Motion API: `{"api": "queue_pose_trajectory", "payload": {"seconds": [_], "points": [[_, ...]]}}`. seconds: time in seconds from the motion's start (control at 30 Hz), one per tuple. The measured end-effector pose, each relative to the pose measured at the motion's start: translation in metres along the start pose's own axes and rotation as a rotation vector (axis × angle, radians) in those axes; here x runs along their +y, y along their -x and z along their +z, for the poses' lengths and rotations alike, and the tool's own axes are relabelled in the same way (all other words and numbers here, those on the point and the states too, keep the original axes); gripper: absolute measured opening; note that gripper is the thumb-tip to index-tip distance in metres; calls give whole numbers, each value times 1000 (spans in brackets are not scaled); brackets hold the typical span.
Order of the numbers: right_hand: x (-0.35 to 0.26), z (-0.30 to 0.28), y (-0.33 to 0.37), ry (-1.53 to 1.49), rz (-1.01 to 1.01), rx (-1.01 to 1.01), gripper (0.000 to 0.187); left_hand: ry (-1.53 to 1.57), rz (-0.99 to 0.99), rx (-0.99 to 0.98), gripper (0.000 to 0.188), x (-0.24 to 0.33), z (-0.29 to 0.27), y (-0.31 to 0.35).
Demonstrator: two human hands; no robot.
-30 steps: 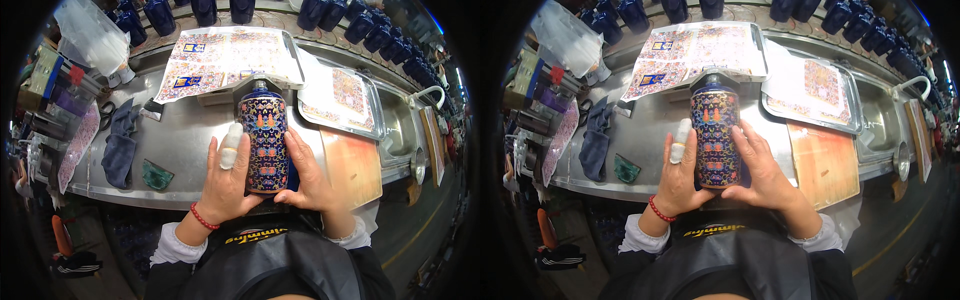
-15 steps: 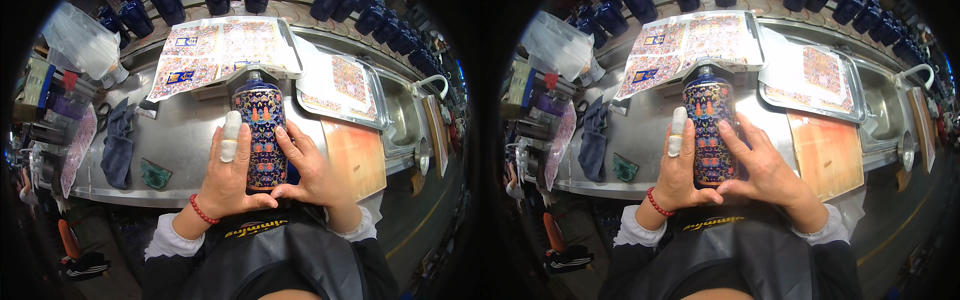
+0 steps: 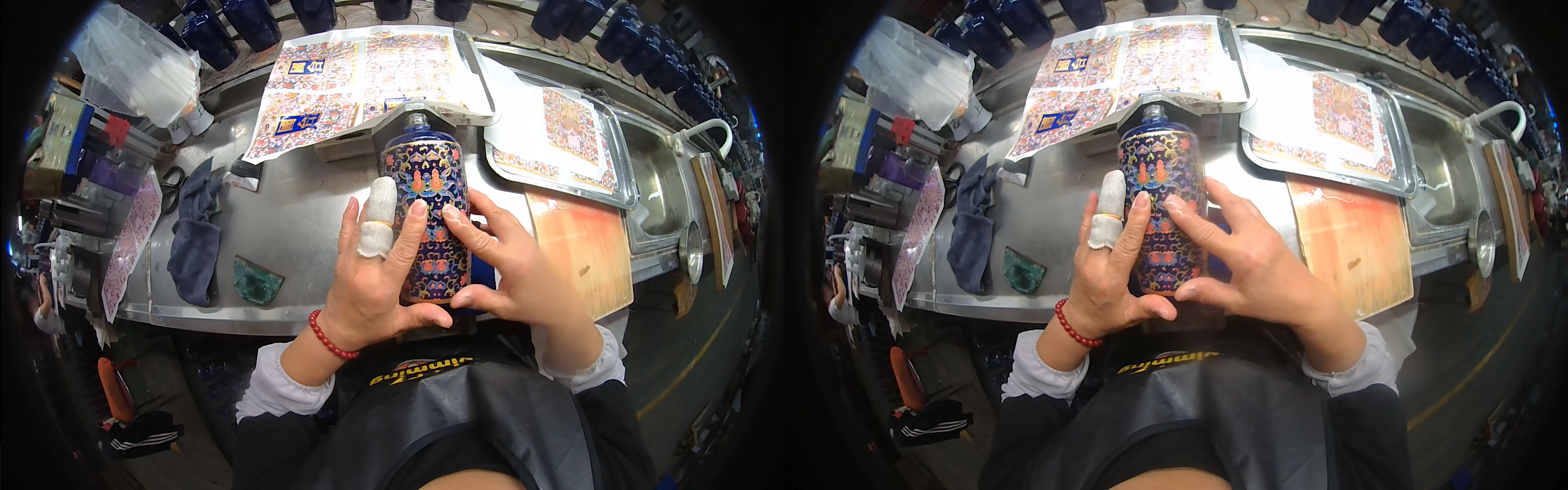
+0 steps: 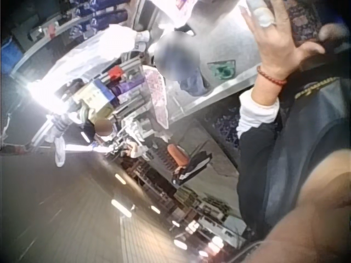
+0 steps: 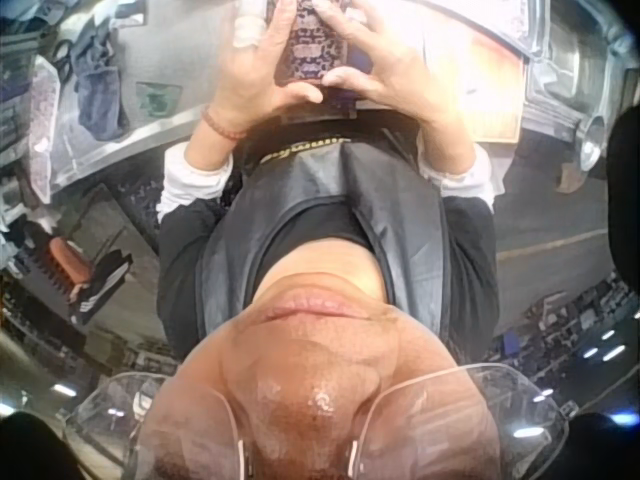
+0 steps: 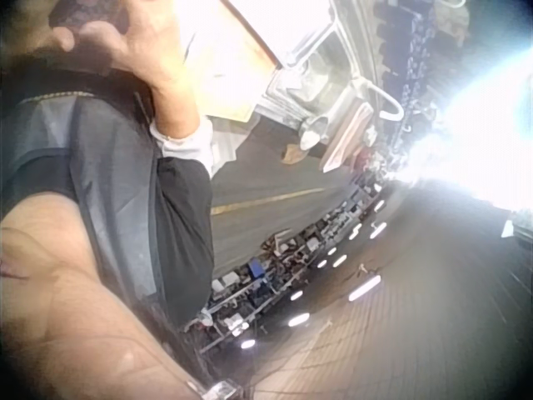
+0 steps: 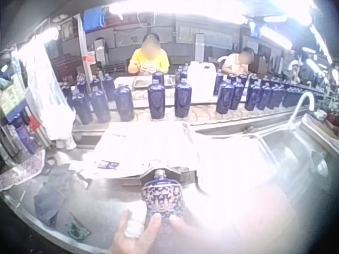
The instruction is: The person smooths a decorative label on a blue cylindrical container using a green sponge, then cuts a sheet of patterned labels with scissors and applies another label to a second container. The person handles the containers and label sheets on a stainless steel workbench.
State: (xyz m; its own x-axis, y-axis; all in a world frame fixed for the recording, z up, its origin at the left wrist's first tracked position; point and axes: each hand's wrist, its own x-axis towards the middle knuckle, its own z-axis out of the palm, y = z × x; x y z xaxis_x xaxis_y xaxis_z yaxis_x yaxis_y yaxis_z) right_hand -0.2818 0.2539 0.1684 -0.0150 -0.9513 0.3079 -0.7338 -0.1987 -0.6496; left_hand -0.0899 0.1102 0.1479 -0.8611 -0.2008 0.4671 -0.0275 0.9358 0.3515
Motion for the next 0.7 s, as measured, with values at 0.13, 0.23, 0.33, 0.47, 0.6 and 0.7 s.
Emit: {"api": "queue_pose_trajectory", "payload": {"seconds": [0.13,0.23,0.33,0.47,0.6,0.7], "points": [[4,4,-16,-636,478,174,82,644,-192,176,76,-13,0,-6],[9,10,-31,-862,430,94,90,1295,-568,226,69,-14,19,-17],[13,9,-39,-984,545,80,101,1481,-579,191,75,-14,29,-23],[16,12,-43,-982,569,113,105,1473,-570,149,85,-15,27,-25],[18,13,-43,-933,541,114,100,1445,-588,114,88,-16,24,-29],[19,9,-39,-1066,599,99,96,1574,-643,100,86,-19,19,-32]]}}
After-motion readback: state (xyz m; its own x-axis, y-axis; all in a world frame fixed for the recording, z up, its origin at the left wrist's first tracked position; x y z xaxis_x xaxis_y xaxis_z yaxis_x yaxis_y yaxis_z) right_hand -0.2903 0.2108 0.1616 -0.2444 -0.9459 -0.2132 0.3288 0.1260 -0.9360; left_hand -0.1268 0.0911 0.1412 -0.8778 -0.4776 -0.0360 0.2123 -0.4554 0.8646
